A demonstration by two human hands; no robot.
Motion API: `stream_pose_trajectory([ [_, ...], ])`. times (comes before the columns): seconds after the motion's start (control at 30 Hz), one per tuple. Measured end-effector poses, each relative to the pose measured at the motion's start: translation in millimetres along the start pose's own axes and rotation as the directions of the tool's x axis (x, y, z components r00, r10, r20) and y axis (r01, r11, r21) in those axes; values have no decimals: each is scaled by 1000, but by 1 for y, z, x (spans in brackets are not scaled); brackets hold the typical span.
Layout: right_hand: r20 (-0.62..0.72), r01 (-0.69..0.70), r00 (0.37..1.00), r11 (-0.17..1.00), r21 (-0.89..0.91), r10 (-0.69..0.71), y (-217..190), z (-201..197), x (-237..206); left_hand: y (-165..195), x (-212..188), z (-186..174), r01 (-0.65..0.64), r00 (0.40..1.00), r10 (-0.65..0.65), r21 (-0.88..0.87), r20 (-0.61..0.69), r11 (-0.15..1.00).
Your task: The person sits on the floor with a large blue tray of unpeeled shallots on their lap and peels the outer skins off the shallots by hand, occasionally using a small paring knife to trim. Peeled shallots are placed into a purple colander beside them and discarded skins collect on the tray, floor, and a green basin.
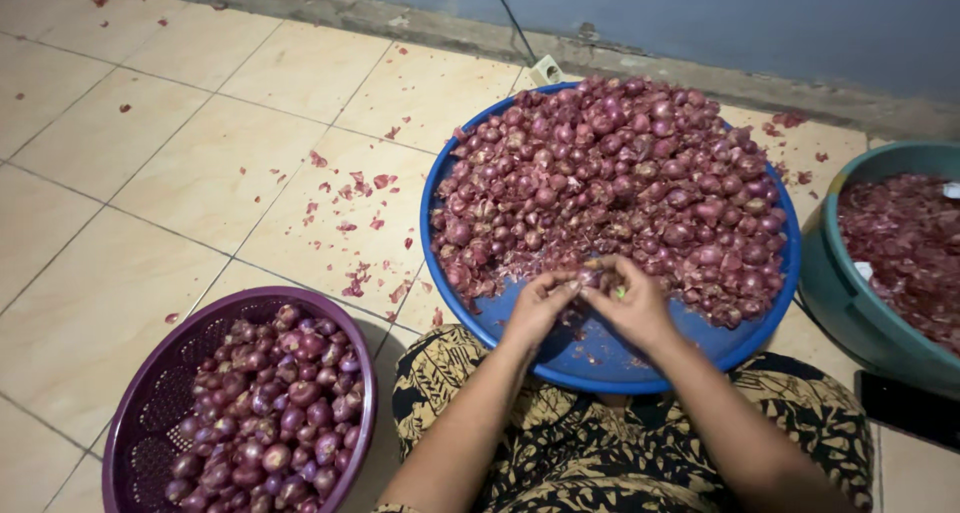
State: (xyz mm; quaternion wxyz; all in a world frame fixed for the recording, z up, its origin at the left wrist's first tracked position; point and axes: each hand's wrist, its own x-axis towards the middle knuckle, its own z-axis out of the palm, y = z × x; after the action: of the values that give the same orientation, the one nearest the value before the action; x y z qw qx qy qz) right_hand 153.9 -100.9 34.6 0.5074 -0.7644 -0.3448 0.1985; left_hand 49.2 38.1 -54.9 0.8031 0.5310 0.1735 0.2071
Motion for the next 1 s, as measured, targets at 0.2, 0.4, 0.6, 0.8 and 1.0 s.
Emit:
stream_pose_trajectory([
  [0.2,9,86,996,971,223,-90,25,9,-9,14,-16,-2,37,999,-39,-57,-36,998],
  [0.4,13,128,990,951,281,-137,23,4,-3,33,-29,13,-7,1000,7,5,-22,1000],
  [0.6,268,6,961,978,210,-64,-3,-25,-16,40,-35,14,-297,950,311,309,3,904],
  [0.8,411,-27,912,999,33,11,-22,-33,-30,30,-28,11,-147,989,149,96,-22,985],
  [1.0,325,-31,945,998,-58,48,-25,-32,-31,28,-30,7,-102,993,109,138,-43,985],
])
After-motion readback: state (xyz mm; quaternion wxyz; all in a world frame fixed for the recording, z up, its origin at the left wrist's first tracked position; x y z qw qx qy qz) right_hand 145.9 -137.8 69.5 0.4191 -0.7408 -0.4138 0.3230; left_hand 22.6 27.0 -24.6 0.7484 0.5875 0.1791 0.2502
